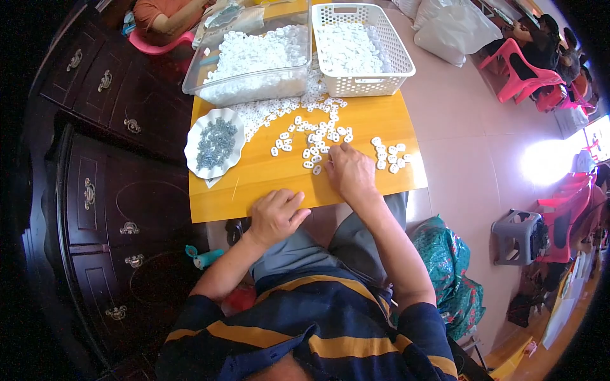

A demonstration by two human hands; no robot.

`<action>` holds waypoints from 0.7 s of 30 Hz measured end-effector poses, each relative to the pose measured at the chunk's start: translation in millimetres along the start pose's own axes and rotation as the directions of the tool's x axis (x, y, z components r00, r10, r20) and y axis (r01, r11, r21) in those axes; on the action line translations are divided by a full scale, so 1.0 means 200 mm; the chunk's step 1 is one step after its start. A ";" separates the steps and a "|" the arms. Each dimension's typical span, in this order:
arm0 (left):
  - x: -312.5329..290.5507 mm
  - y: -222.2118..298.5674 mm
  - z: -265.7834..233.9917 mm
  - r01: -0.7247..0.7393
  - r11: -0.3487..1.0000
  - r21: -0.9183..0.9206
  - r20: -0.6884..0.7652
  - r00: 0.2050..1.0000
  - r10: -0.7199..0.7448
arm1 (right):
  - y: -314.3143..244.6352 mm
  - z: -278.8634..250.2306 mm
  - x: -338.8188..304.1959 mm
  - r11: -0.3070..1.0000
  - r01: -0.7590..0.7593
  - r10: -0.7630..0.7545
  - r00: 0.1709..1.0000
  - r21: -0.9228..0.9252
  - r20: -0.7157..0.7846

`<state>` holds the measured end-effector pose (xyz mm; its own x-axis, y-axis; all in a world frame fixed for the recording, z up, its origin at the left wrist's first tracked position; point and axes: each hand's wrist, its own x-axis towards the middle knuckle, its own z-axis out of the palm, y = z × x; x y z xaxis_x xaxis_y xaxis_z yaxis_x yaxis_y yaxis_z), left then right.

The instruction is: Assemble small plastic components by joining two white pieces together.

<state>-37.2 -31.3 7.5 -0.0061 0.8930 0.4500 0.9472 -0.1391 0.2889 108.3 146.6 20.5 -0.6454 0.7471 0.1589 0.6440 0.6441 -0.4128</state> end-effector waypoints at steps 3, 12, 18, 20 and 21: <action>-0.02 0.01 0.01 -0.032 0.999 -0.007 -0.016 0.999 0.032 | -0.02 -0.01 -0.02 0.999 0.014 -0.013 1.000 0.051 -0.011; -0.04 0.02 0.05 0.007 0.992 -0.129 -0.061 0.998 -0.015 | -0.05 -0.04 -0.29 0.716 -0.128 0.096 0.992 0.687 0.085; 0.02 0.08 0.01 0.366 0.713 -0.598 0.105 0.918 -0.383 | -0.02 0.07 -0.49 0.275 -0.312 0.218 0.941 0.909 0.257; 0.01 0.09 0.03 0.469 0.442 -0.765 0.248 0.848 -0.469 | -0.02 0.09 -0.53 0.189 -0.320 0.205 0.938 0.929 0.281; 0.01 0.09 0.04 0.472 0.444 -0.762 0.252 0.847 -0.468 | -0.03 0.11 -0.54 0.105 -0.325 0.189 0.934 0.940 0.302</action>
<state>-16.7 -29.5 6.7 -0.3682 0.9292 0.0333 0.1729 0.0333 0.9844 166.3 58.9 -13.6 -0.6052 0.7705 -0.2004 -0.1090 -0.3296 -0.9378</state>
